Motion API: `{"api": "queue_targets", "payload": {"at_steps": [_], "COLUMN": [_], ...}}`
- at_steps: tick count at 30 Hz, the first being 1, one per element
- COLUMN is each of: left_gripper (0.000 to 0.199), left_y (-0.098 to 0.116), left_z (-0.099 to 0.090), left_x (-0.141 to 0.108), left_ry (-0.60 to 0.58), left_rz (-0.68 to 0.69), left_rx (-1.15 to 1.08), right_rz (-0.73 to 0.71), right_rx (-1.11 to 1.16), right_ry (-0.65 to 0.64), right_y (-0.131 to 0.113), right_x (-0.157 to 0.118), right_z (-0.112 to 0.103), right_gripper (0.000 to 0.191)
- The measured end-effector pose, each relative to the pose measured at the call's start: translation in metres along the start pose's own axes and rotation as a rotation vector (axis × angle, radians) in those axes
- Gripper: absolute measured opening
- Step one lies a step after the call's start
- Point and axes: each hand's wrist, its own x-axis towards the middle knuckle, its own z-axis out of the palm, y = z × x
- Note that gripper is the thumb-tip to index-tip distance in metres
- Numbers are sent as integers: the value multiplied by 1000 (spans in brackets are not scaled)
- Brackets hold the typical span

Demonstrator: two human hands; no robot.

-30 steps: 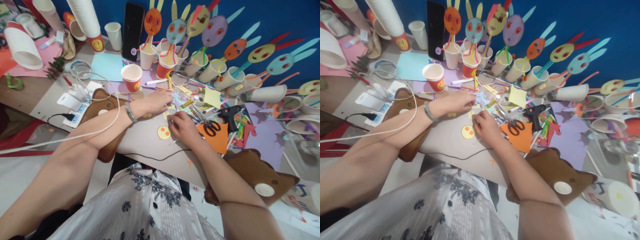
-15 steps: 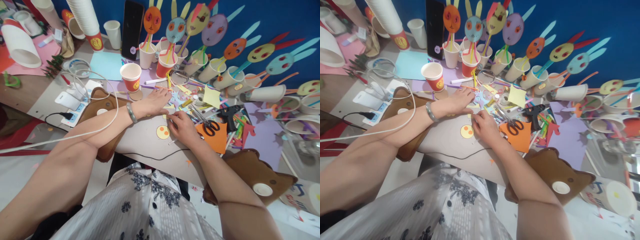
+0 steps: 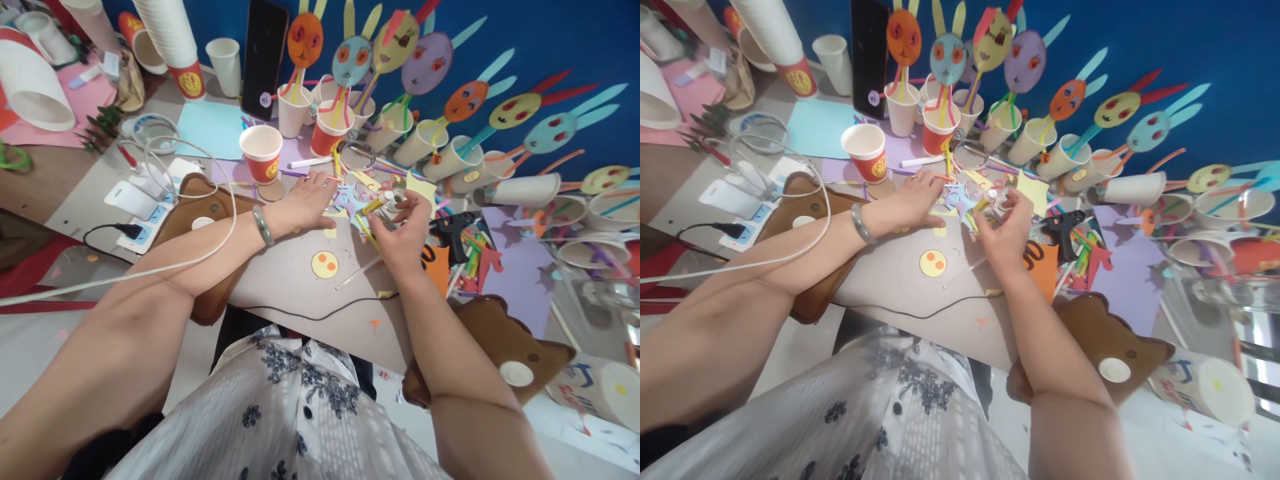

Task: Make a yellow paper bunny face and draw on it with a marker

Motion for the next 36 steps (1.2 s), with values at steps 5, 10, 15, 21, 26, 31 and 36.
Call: {"api": "queue_targets", "payload": {"at_steps": [5, 10, 15, 21, 26, 31, 36], "left_gripper": [93, 103, 106, 108, 112, 114, 113], "left_y": [1, 0, -1, -7, -16, -19, -17], "left_z": [-1, 2, 5, 8, 16, 21, 22], "left_x": [2, 3, 4, 8, 14, 19, 19], "left_ry": [-55, -68, -80, -100, -98, -115, -121], "left_rz": [-88, -97, -121, -97, -76, -82, -92], "left_rx": [-16, -32, -34, -63, -84, -85, -85], "right_rz": [-5, -19, -9, -115, -103, -68, -95], "right_rx": [-45, 10, 142, 161, 175, 264, 219], "right_ry": [-75, -33, -74, -319, -378, -394, -400], "right_y": [14, 5, -18, -41, -47, -50, -56], "right_x": [7, 9, 3, -6, -6, -6, -10], "right_z": [13, 7, -11, -23, -25, -21, -16], "right_gripper": [33, 24, 23, 23, 21, 18, 13]}}
